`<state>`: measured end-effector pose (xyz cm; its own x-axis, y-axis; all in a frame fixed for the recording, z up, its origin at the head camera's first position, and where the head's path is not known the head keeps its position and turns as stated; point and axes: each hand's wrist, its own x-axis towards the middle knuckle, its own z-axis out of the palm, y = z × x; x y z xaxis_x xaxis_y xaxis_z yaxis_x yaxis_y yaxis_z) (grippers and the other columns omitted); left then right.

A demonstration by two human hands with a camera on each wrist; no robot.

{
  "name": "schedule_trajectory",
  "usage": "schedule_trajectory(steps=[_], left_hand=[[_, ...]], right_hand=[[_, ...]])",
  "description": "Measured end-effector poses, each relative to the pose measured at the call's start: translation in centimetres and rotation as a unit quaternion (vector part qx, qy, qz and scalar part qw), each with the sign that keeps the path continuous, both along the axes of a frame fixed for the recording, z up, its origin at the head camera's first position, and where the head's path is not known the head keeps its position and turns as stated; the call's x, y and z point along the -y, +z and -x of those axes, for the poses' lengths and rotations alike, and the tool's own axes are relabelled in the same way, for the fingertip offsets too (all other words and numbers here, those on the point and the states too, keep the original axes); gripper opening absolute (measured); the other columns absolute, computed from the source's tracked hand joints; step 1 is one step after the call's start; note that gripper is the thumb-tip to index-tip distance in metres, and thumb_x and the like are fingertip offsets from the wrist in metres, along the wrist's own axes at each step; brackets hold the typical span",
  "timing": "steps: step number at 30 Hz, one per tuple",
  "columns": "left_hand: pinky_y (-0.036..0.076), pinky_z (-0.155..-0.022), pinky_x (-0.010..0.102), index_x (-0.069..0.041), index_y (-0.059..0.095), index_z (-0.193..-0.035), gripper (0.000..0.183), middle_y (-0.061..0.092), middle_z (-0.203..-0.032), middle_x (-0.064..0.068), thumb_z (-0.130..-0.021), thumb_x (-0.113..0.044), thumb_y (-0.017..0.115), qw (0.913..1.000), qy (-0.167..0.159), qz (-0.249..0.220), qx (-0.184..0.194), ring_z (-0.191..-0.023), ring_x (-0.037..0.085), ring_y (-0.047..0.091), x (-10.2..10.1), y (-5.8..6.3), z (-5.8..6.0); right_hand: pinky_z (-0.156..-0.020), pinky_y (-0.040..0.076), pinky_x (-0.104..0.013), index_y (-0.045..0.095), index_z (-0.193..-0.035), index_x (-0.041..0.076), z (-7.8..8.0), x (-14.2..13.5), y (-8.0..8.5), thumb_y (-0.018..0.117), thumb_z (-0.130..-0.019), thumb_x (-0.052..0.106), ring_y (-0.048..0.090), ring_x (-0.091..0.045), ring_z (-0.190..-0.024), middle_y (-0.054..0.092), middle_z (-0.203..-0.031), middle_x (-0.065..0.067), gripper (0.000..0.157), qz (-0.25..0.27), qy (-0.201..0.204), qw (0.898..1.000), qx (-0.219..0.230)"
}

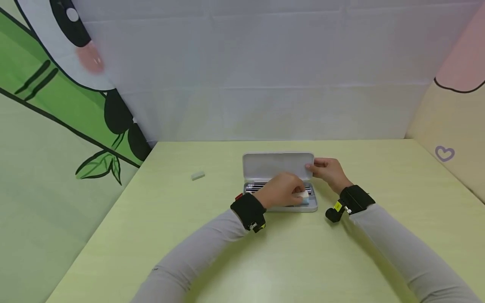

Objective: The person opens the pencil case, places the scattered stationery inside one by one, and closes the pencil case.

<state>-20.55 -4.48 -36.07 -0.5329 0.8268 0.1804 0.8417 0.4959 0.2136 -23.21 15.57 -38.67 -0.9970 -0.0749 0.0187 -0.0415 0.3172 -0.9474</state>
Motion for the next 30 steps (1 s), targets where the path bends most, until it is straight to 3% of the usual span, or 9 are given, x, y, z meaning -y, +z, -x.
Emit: schedule_trajectory(steps=[2, 7, 10, 17, 22, 30], left_hand=[[0.025, -0.058, 0.013, -0.009, 0.067, -0.080, 0.003, 0.044, -0.066, -0.006, -0.083, -0.011, 0.067, 1.0000, 0.000, 0.004, 0.002, -0.062, 0.005, 0.038, -0.4, -0.2, 0.0], [0.039, -0.062, 0.010, -0.010, 0.073, -0.088, 0.008, 0.064, -0.074, -0.006, -0.082, -0.011, 0.069, 0.9997, 0.011, 0.022, 0.003, -0.067, 0.003, 0.049, -1.1, -0.5, 0.0], [0.042, -0.064, 0.012, -0.010, 0.074, -0.090, 0.010, 0.069, -0.078, -0.003, -0.081, -0.010, 0.069, 0.9995, 0.014, 0.028, -0.004, -0.068, 0.004, 0.052, -1.4, -0.6, 0.0], [0.034, -0.056, 0.012, -0.014, 0.073, -0.088, 0.007, 0.060, -0.071, -0.007, -0.082, -0.014, 0.069, 0.9975, 0.040, 0.049, -0.033, -0.064, 0.003, 0.046, -1.5, -1.0, -0.3], [0.034, -0.055, 0.014, -0.016, 0.073, -0.087, 0.006, 0.056, -0.070, -0.010, -0.083, -0.018, 0.069, 0.9948, 0.055, 0.068, -0.052, -0.063, 0.003, 0.045, -1.5, -1.2, -0.4], [0.034, -0.055, 0.016, -0.016, 0.073, -0.084, 0.005, 0.058, -0.071, -0.010, -0.085, -0.017, 0.068, 0.9942, 0.056, 0.077, -0.051, -0.063, 0.003, 0.043, -1.6, -1.2, -0.4]], right_hand=[[-0.084, 0.056, -0.017, 0.051, -0.135, -0.005, 0.0, 0.0, 0.0, 0.061, -0.095, 0.022, 0.061, 0.010, -0.084, 0.054, -0.135, -0.028, 0.049, 0.000, 0.003, 1.000, -0.003], [-0.084, 0.056, -0.018, 0.051, -0.135, -0.006, 0.0, 0.0, 0.0, 0.060, -0.095, 0.021, 0.061, 0.010, -0.084, 0.052, -0.136, -0.030, 0.048, -0.002, 0.006, 1.000, -0.009], [-0.084, 0.056, -0.018, 0.051, -0.135, -0.005, 0.0, -0.1, 0.0, 0.060, -0.095, 0.021, 0.061, 0.010, -0.084, 0.051, -0.136, -0.031, 0.048, -0.001, 0.006, 1.000, -0.007], [-0.085, 0.056, -0.018, 0.050, -0.135, -0.005, 0.0, -0.1, -0.1, 0.060, -0.095, 0.020, 0.061, 0.009, -0.085, 0.051, -0.136, -0.031, 0.048, 0.001, 0.008, 1.000, -0.006], [-0.085, 0.056, -0.018, 0.050, -0.135, -0.006, 0.0, -0.1, -0.2, 0.060, -0.096, 0.020, 0.061, 0.010, -0.085, 0.050, -0.137, -0.031, 0.048, 0.003, 0.005, 1.000, -0.004], [-0.086, 0.056, -0.019, 0.050, -0.136, -0.006, 0.1, -0.1, -0.2, 0.059, -0.096, 0.020, 0.061, 0.009, -0.085, 0.051, -0.137, -0.030, 0.048, 0.001, 0.003, 1.000, -0.001]])
